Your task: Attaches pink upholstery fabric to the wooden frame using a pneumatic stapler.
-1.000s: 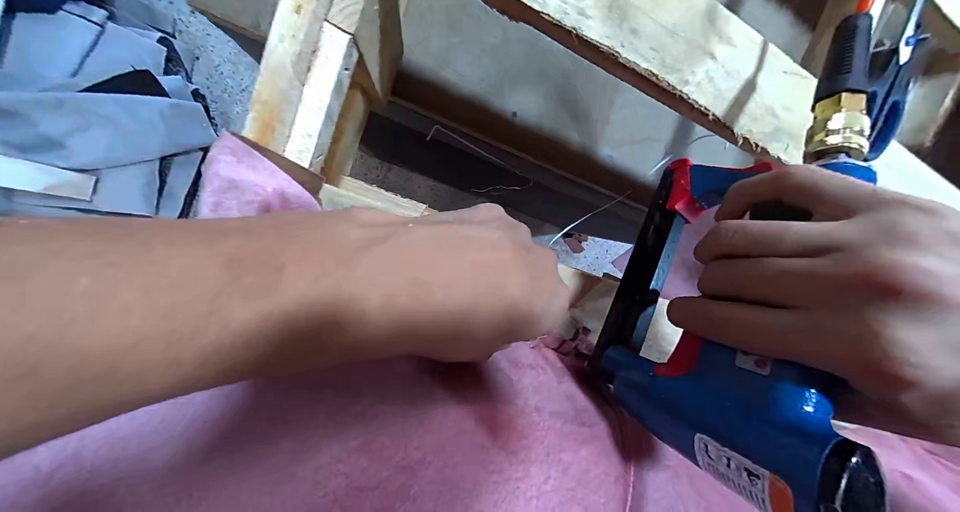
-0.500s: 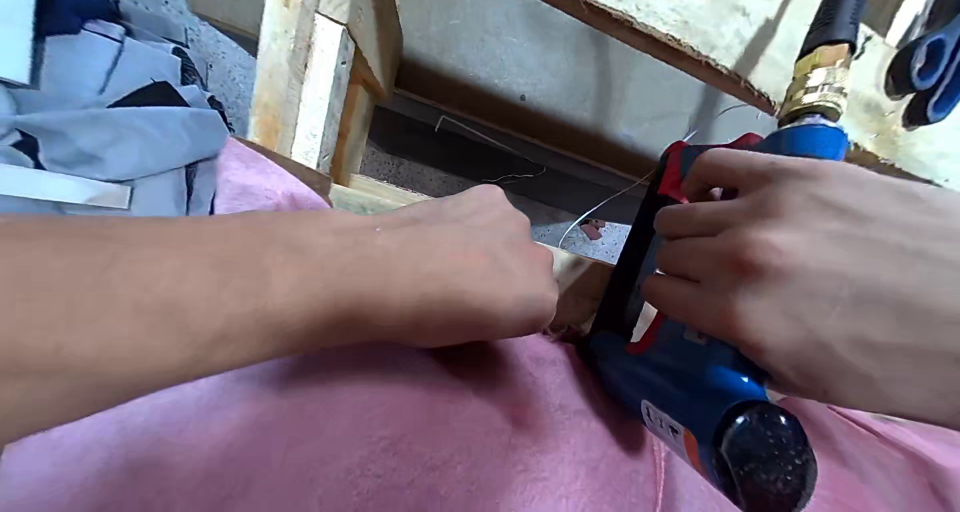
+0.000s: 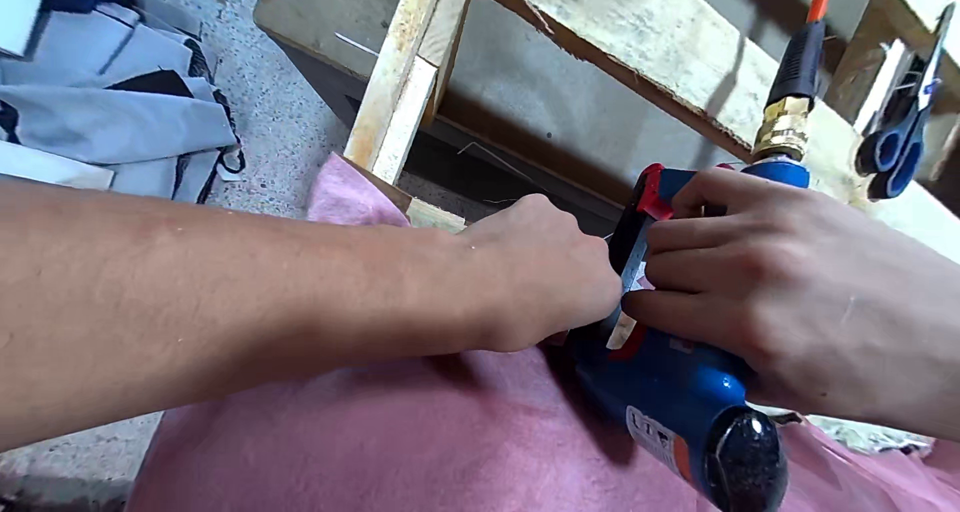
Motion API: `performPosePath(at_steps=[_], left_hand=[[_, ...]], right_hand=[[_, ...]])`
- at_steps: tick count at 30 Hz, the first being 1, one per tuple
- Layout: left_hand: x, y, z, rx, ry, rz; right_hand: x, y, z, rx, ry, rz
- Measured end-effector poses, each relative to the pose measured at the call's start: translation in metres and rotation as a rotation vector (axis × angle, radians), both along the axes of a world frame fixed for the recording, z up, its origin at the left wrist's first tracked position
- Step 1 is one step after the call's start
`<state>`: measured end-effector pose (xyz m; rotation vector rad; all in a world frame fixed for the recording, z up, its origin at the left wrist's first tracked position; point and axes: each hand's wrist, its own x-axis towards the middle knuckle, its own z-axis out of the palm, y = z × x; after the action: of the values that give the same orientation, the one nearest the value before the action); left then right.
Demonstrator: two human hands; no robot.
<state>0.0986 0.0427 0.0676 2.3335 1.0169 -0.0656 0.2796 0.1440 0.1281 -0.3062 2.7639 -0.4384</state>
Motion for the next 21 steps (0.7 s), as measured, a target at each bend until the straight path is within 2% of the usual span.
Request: performPosePath(at_steps=[6,9,13,16,18,21], left_hand=[[-0.004,-0.001,-0.006,0.033,-0.073,0.042],[-0.005,0.0,-0.012,0.029,-0.095,0.04],[-0.006,0.009,-0.009,-0.08,-0.143,-0.016],[0.03,0.023,0.019,-0.115,-0.108,-0.123],[0.071,0.028,0.041,-0.202,-0.107,-0.093],[0.143,0.034,0.045,-0.375,-0.172,-0.06]], right_hand=[[0.003,-0.008,0.006,0.081,-0.011,-0.038],[0.032,-0.014,0.031,0.076,0.032,-0.121],[0.129,-0.064,0.109,0.254,0.083,-0.545],[0.201,-0.11,0.159,0.424,0.069,-0.807],[0.242,-0.124,0.175,0.539,0.09,-0.896],[0.306,-0.119,0.165,0.691,0.198,-0.929]])
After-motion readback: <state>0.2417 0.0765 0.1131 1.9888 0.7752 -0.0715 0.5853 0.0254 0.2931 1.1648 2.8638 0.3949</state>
